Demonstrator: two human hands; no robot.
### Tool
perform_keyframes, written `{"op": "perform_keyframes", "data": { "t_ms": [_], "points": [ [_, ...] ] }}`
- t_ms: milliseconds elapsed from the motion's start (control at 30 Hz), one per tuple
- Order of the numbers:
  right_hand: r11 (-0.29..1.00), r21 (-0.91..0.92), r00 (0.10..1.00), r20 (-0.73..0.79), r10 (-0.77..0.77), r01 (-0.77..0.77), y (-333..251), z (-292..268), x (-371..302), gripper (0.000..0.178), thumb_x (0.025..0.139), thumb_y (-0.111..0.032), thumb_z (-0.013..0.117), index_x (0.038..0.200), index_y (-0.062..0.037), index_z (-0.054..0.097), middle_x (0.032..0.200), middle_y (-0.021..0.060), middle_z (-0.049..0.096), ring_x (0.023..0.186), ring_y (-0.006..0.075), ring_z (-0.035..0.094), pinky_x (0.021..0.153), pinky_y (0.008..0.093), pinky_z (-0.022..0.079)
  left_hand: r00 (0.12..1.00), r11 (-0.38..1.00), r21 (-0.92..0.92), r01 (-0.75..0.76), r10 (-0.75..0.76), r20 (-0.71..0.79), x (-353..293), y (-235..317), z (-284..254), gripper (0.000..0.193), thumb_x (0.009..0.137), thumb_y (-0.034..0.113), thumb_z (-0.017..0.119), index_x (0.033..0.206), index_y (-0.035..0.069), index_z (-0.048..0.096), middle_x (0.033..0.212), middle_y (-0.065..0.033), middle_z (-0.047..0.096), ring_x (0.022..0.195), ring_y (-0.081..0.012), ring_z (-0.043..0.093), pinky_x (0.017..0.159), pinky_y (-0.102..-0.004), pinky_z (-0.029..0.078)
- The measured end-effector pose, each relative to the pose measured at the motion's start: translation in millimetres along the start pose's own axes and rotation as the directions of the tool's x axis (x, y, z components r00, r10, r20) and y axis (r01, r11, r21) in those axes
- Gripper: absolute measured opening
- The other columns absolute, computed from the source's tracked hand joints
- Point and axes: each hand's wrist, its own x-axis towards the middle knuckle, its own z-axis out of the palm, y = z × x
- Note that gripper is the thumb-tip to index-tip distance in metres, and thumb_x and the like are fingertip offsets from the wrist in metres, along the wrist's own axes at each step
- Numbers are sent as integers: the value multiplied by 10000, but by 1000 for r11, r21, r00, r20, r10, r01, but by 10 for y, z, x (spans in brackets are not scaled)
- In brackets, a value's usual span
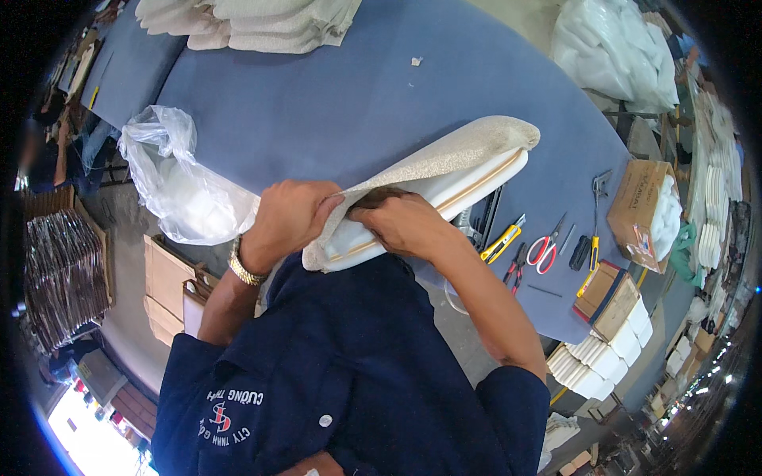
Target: The person trims excess fabric from a cushion cover using a utility knife, then folds and staples the edges to secure the fabric. They repeat this process on multiple cushion covers, handling each one individually.
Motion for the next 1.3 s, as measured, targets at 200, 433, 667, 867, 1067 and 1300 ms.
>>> {"op": "perform_keyframes", "data": {
  "t_ms": [200,433,667,867,1067,1300],
  "points": [
    [983,180,993,116,-5,-16,-90,-142,-122,416,859,-48,646,1271,-91,683,1154,131,730,1013,380,679,961,463,544,996,995,-55,-85,84,-12,72,-69,-79,242,977,318,622,904,125,749,716,-139,682,706,-392,667,605,-503,507],
    [998,14,998,-25,62,-61,-343,92,33,323,815,-207,751,1119,-96,746,1091,132,746,1118,321,665,994,465,508,986,983,-82,-162,164,20,77,-80,-104,238,974,318,645,918,119,764,720,-141,671,695,-394,647,606,-471,495],
    [988,40,988,-60,-145,147,-442,136,-55,342,816,-207,728,1132,-77,742,1227,105,714,1176,276,634,1085,439,452,994,988,-112,-107,103,-42,28,-124,-113,236,967,316,657,909,113,764,718,-139,671,695,-397,645,599,-465,489],
    [985,79,977,-160,-140,154,-395,127,-203,396,871,-183,685,1246,-58,707,1278,141,697,1236,298,620,1094,454,444,992,979,-164,-125,125,-12,126,-65,-100,233,961,306,664,895,103,757,725,-151,670,699,-394,648,604,-459,487],
    [925,31,858,386,338,-379,56,-454,56,413,986,-289,531,1279,-41,684,1190,194,717,1130,386,660,1014,479,501,982,962,-214,-170,182,41,112,1,-72,223,946,280,675,882,76,742,746,-159,669,698,-391,644,605,-462,476],
    [917,-230,797,455,397,-325,300,-469,498,428,999,-381,510,1334,-173,679,1373,147,649,1276,353,594,1093,472,451,983,962,-208,-177,185,17,96,86,9,217,948,268,681,884,72,749,706,-167,652,662,-382,637,600,-460,466]
  ]
}}
